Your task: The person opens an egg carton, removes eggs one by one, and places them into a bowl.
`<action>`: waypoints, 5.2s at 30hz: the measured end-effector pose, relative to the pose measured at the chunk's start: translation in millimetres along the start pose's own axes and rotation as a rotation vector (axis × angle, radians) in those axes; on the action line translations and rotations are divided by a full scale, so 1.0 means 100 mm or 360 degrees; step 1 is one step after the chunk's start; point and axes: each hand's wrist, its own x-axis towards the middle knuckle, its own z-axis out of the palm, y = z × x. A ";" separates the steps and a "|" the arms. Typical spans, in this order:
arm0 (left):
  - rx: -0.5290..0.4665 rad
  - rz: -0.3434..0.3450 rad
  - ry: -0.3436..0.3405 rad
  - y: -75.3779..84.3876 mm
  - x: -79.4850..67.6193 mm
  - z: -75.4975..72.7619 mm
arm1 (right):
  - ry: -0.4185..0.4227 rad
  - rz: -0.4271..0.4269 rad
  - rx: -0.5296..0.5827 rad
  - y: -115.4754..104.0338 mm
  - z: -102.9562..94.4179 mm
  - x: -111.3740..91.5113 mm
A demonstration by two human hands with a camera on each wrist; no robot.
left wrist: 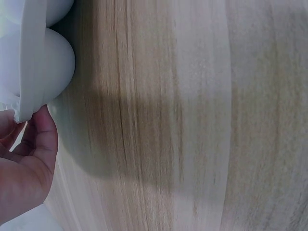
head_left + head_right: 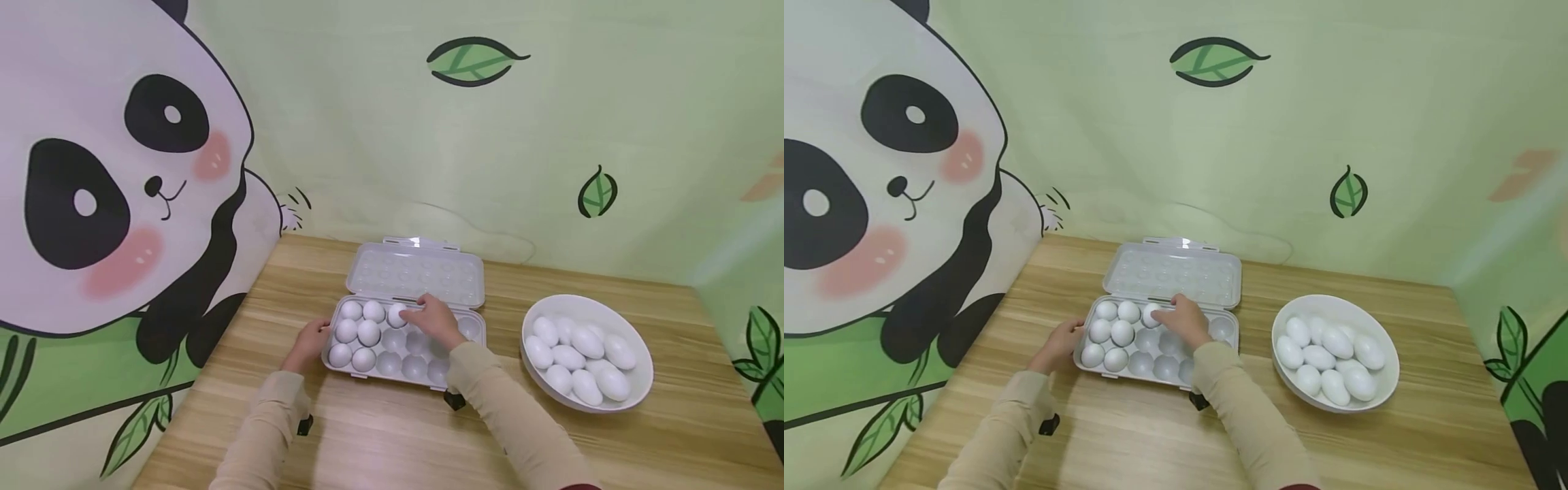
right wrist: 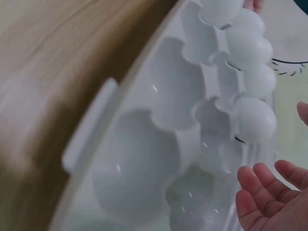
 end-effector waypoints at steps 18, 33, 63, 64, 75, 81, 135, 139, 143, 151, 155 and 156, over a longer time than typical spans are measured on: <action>-0.0013 -0.0121 0.0006 0.49 -0.35 -0.09 | 0.0044 -0.0002 -0.0133 -0.08 0.35 0.10; 0.0028 -0.0109 0.0011 0.46 -0.35 -0.08 | 0.0191 -0.0018 -0.0283 -0.09 0.42 0.10; 0.0061 -0.0112 -0.0037 0.52 -0.37 -0.09 | 0.0402 0.0148 0.0737 -0.24 -0.35 0.11; 0.0062 -0.0113 -0.0042 0.52 -0.37 -0.10 | 0.0388 0.0141 0.0743 -0.25 -0.42 0.09; 0.0059 -0.0121 -0.0038 0.50 -0.36 -0.07 | 0.0295 -0.0013 0.0702 -0.20 -1.18 -0.05; 0.0059 -0.0125 -0.0047 0.50 -0.38 -0.08 | 0.0303 -0.0029 0.0474 0.01 -1.64 -0.14; 0.0022 -0.0135 -0.0035 0.58 -0.41 -0.08 | 0.0006 -0.0067 -0.0815 1.61 -2.23 -0.41; 0.0040 -0.0132 -0.0039 0.57 -0.40 -0.09 | 0.0003 -0.0088 -0.0884 1.60 -2.18 -0.42; 0.0048 -0.0111 -0.0028 0.56 -0.40 -0.09 | 0.0002 -0.0116 -0.0922 1.61 -2.13 -0.42; 0.0049 -0.0112 -0.0037 0.56 -0.41 -0.09 | 0.0015 -0.0070 -0.0981 1.61 -2.08 -0.41; 0.0061 -0.0109 -0.0043 0.56 -0.41 -0.09 | 0.0040 -0.0049 -0.1010 1.58 -2.07 -0.41; 0.0063 -0.0110 -0.0045 0.56 -0.41 -0.09 | 0.0042 -0.0041 -0.1008 1.58 -2.07 -0.41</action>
